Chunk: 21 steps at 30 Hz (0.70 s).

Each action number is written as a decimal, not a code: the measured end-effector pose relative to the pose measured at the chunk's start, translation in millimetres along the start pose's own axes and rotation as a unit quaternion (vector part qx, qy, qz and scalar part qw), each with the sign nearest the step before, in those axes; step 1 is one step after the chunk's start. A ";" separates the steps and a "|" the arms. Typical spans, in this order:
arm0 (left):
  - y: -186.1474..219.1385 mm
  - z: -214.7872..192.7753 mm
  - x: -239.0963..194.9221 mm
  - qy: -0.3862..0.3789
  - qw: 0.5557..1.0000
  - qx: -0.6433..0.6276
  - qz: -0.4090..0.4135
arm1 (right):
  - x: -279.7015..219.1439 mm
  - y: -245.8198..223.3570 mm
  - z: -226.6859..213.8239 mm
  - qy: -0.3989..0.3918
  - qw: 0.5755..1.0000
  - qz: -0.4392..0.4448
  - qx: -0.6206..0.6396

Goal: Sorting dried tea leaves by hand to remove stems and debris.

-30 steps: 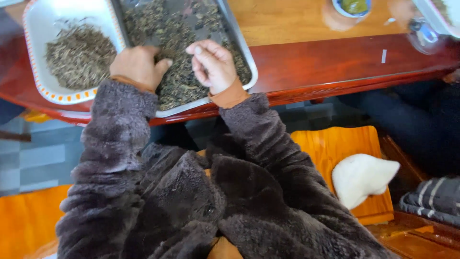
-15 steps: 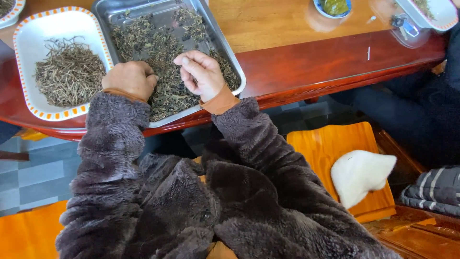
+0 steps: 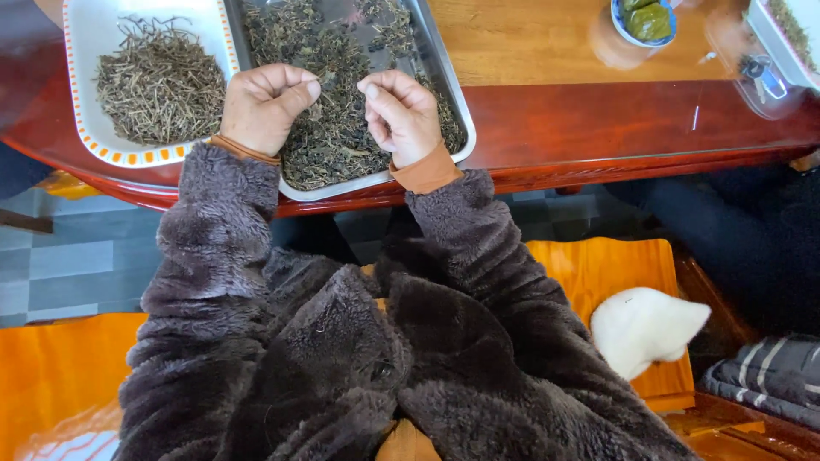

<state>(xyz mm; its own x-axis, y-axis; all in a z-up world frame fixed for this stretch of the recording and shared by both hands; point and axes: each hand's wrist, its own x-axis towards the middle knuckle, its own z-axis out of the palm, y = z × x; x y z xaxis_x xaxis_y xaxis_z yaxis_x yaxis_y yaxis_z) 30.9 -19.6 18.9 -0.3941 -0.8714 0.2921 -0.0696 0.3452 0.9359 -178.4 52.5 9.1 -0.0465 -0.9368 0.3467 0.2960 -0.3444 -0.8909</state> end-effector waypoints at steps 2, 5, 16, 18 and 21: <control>4.9 0.6 -2.2 -0.002 1.000 -0.004 0.001 | -0.1 2.2 1.5 -0.002 1.000 -0.007 -0.021; 10.8 2.9 -5.2 -0.001 1.000 -0.015 0.008 | 0.5 6.4 5.2 -0.012 0.996 -0.033 -0.084; 10.5 18.3 -10.3 -0.051 0.991 -0.127 0.008 | 2.5 3.6 10.8 -0.034 0.974 -0.099 -0.201; 5.8 18.0 -8.7 -0.033 0.995 -0.091 0.024 | 1.5 1.9 13.2 -0.010 0.977 -0.092 -0.194; 0.2 16.9 -7.2 -0.031 0.995 -0.088 0.039 | -2.0 0.9 13.4 0.007 0.987 -0.044 -0.156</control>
<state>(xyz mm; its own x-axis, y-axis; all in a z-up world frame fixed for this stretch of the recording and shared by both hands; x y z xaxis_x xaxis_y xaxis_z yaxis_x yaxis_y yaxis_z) 18.2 -7.4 13.7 -0.4475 -0.8197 0.3576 0.1220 0.3402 0.9324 -165.3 55.0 11.5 -0.0735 -0.9027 0.4240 -0.0188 -0.4239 -0.9055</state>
